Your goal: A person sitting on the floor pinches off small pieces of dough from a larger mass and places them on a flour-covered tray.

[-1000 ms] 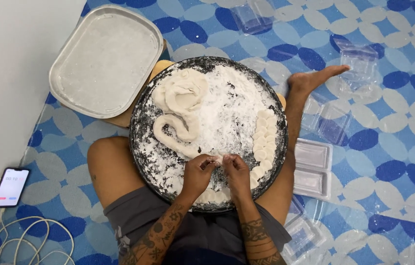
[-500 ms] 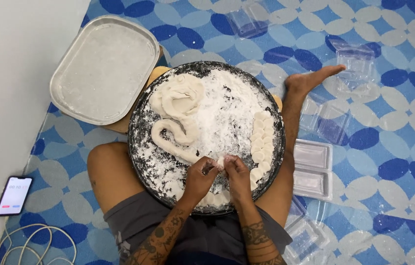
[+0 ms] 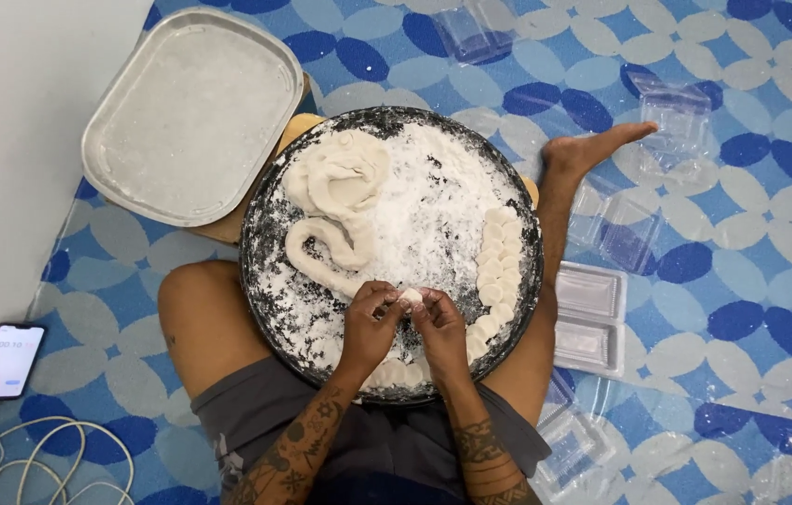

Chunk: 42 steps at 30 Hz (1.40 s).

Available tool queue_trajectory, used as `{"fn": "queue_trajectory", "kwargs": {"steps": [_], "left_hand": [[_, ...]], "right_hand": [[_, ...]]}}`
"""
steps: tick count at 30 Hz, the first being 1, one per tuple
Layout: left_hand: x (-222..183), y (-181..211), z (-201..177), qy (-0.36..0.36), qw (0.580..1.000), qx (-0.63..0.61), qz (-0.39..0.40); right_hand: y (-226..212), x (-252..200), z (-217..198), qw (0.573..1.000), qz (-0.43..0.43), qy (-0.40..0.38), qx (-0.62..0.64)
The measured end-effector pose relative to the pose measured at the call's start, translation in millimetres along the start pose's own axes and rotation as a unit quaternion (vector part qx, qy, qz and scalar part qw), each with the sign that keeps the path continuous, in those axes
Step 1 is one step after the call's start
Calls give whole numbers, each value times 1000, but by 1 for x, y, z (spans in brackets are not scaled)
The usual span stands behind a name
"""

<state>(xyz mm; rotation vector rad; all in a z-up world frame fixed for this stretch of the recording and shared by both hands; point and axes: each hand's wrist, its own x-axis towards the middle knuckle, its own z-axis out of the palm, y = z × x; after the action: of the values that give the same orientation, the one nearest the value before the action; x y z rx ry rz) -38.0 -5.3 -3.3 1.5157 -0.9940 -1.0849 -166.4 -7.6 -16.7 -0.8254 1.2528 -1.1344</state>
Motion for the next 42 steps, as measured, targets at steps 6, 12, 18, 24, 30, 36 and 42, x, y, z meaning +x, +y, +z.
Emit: {"fn": "queue_trajectory", "kwargs": {"steps": [6, 12, 18, 24, 30, 36, 42], "left_hand": [[-1, -9, 0, -16, 999, -30, -20], [-6, -1, 0, -63, 995, -76, 3], [1, 11, -16, -69, 994, -83, -22], [2, 3, -16, -21, 998, -59, -29], [-2, -29, -8, -2, 989, -125, -83], [-8, 62, -21, -34, 989, -109, -93], [-7, 18, -13, -23, 985, -128, -117]], "right_hand": [[-27, -2, 14, 998, -22, 11, -52], [-37, 5, 13, 993, -37, 77, -80], [-58, -1, 22, 999, 1, -22, -49], [-3, 5, 12, 999, -9, -12, -41], [-8, 4, 17, 992, -26, -49, -109], [-2, 8, 10, 994, -38, -62, -82], [4, 2, 9, 992, -33, -48, -112]]}}
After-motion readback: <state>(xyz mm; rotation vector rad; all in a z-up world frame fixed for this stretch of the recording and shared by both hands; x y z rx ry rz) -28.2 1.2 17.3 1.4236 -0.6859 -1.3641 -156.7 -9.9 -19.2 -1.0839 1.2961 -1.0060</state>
